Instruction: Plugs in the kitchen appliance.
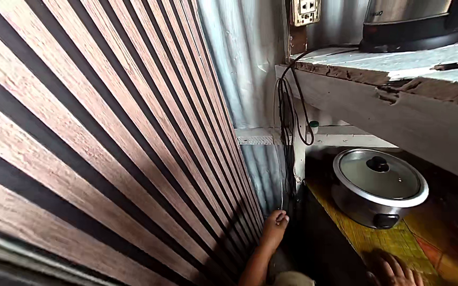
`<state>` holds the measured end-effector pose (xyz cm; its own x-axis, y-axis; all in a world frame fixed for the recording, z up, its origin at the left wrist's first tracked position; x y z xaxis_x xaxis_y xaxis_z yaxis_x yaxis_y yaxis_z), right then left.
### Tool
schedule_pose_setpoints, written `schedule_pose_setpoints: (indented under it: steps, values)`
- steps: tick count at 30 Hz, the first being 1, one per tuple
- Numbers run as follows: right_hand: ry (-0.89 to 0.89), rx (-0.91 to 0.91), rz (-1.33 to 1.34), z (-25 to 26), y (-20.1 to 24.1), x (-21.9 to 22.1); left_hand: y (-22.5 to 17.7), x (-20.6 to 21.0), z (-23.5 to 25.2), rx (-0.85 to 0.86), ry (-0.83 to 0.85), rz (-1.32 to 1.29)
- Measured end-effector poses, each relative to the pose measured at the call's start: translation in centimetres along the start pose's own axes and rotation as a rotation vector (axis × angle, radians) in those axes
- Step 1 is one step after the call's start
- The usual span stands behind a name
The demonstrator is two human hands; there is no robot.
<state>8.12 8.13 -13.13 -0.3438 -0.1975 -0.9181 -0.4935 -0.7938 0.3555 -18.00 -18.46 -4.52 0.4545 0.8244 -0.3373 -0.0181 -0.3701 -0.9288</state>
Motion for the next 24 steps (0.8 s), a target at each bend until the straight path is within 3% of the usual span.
schedule_pose_setpoints:
  steps: [7,10,14,19,24]
  values:
    - [-0.033,0.005,-0.018,0.6,-0.5,0.4,-9.2,-3.2,6.2,0.2,-0.071,-0.11]
    - [-0.055,-0.007,-0.014,0.5,-0.9,0.8,-10.9,-3.5,8.4,0.18,-0.08,-0.204]
    - [-0.1,0.0,-0.046,0.3,-1.2,0.8,-9.2,-1.6,10.7,0.104,-0.053,-0.216]
    - [-0.115,-0.009,-0.071,0.4,-1.2,0.9,-3.5,1.1,13.6,0.011,-0.072,-0.152]
    - [-0.124,0.0,-0.077,0.5,-1.1,0.9,-1.0,3.0,16.9,0.023,-0.043,-0.009]
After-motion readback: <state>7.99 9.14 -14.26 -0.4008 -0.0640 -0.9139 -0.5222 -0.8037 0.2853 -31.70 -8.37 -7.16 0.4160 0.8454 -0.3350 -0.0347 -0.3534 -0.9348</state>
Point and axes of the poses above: each hand's wrist, its own z-axis towards the middle knuckle, its own x-axis out of the palm, y = z × x, the point moved 10 cm from there along z, towards the middle knuckle, and after that the axes turned 5 degrees about -y, right-handed, at the moved point
